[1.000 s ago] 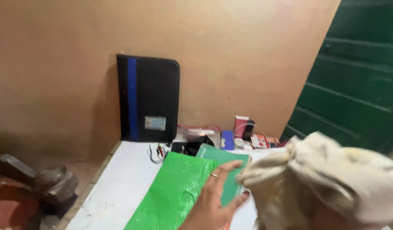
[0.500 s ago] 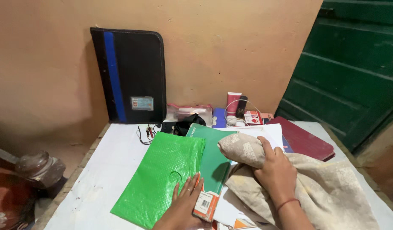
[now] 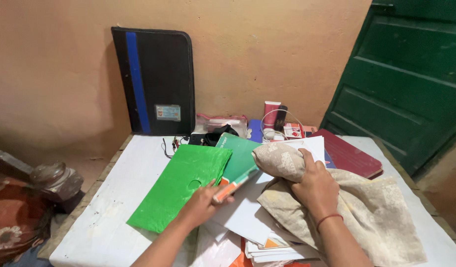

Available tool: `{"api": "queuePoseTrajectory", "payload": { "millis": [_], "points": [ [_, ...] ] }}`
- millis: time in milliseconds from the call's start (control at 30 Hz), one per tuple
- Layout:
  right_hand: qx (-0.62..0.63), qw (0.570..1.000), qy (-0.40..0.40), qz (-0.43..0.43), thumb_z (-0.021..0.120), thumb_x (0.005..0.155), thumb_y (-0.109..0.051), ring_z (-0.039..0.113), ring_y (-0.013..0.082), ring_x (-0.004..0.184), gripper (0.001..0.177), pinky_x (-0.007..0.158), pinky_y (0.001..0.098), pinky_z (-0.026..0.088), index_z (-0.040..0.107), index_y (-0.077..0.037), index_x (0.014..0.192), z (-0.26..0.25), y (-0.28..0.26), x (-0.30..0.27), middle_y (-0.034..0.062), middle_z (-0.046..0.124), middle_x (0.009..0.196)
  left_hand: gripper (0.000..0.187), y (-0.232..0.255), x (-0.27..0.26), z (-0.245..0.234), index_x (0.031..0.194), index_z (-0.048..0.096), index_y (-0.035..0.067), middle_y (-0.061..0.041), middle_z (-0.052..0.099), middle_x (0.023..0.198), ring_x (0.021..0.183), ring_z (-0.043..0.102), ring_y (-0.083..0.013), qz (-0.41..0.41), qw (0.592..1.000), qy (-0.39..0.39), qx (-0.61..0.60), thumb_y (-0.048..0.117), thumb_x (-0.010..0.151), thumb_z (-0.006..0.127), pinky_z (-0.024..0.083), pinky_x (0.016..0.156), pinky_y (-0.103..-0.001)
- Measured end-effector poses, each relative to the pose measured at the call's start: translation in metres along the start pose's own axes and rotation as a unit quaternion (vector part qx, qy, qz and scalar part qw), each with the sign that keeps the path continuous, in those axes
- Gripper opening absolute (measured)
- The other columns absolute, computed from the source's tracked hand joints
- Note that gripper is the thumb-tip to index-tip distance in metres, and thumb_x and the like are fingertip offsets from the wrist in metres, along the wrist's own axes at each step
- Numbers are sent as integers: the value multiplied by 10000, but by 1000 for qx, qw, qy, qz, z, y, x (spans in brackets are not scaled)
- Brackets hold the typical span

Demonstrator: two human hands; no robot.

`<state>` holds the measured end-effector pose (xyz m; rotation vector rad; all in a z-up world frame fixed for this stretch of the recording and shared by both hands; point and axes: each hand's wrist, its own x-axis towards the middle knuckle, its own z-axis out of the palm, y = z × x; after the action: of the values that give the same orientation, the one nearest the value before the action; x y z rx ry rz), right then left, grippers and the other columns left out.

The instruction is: The person takes books and notebooks out of a recessed wall shelf one at a time and carries them to a nearby table, stacking them on the tabletop. They then use a cloth to wipe the emptied shelf and the table surface around the stacked books.

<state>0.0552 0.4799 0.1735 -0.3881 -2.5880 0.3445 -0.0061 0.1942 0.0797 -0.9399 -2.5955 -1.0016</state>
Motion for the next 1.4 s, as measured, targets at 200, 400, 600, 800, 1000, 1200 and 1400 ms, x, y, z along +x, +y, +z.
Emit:
{"api": "queuePoseTrajectory", "payload": {
  "millis": [200, 400, 600, 800, 1000, 1200, 1400],
  "points": [
    [40, 999, 3, 37, 816, 721, -329, 680, 417, 1034, 788, 844, 523, 550, 503, -260, 1441, -8, 1, 6, 196, 686, 1155, 474, 57, 67, -22, 861, 753, -34, -171, 599, 603, 530, 588, -236, -95, 946, 298, -87, 428, 956, 718, 467, 543, -394],
    [120, 986, 9, 117, 838, 704, -465, 666, 426, 1108, 754, 893, 530, 532, 572, -219, 1365, -23, 3, 10, 211, 719, 1175, 512, 126, 89, -99, 817, 714, -37, -47, 538, 597, 573, 421, -67, -93, 883, 393, -239, 452, 964, 738, 378, 510, -312],
    [82, 988, 3, 133, 852, 691, -553, 665, 451, 1097, 889, 894, 540, 529, 508, -234, 1446, -21, 2, 11, 231, 698, 1194, 350, 152, 50, -176, 1033, 759, -11, -109, 678, 709, 612, 632, -171, 98, 896, 434, -5, 336, 1022, 713, 542, 890, -393],
    [80, 993, 56, 62, 826, 700, -478, 645, 493, 1079, 1089, 841, 562, 520, 258, -281, 1608, -6, 8, 6, 238, 634, 1333, 381, 75, 7, -148, 1125, 661, -37, -180, 755, 1043, 915, 753, -294, 294, 878, 297, 233, 266, 916, 760, 551, 1026, -464],
    [40, 998, 12, 49, 773, 759, -369, 657, 490, 1126, 1080, 891, 560, 526, 206, -338, 1677, -1, 7, 5, 242, 674, 1301, 868, -17, -125, -53, 1546, 338, 51, -224, 337, 1667, 1539, 251, -388, 63, 985, -133, 94, 461, 882, 719, 116, 1179, -575],
    [70, 994, 0, 89, 874, 723, -401, 632, 536, 1114, 1232, 946, 546, 505, 130, -267, 1695, -35, -53, 8, 326, 655, 1211, 865, -100, -128, -65, 1619, 228, 122, -125, 217, 1678, 1570, 141, -248, -89, 984, -154, 28, 559, 959, 578, 67, 1259, -467],
    [26, 994, 27, -103, 758, 625, -85, 617, 462, 1115, 1033, 851, 512, 527, 397, -345, 1557, 16, -150, -23, 227, 565, 1372, 816, -187, -138, -132, 1573, 190, 21, -123, 217, 1648, 1539, 140, -270, -184, 966, -101, 153, 560, 1017, 448, 31, 1228, -493]
  ]
}}
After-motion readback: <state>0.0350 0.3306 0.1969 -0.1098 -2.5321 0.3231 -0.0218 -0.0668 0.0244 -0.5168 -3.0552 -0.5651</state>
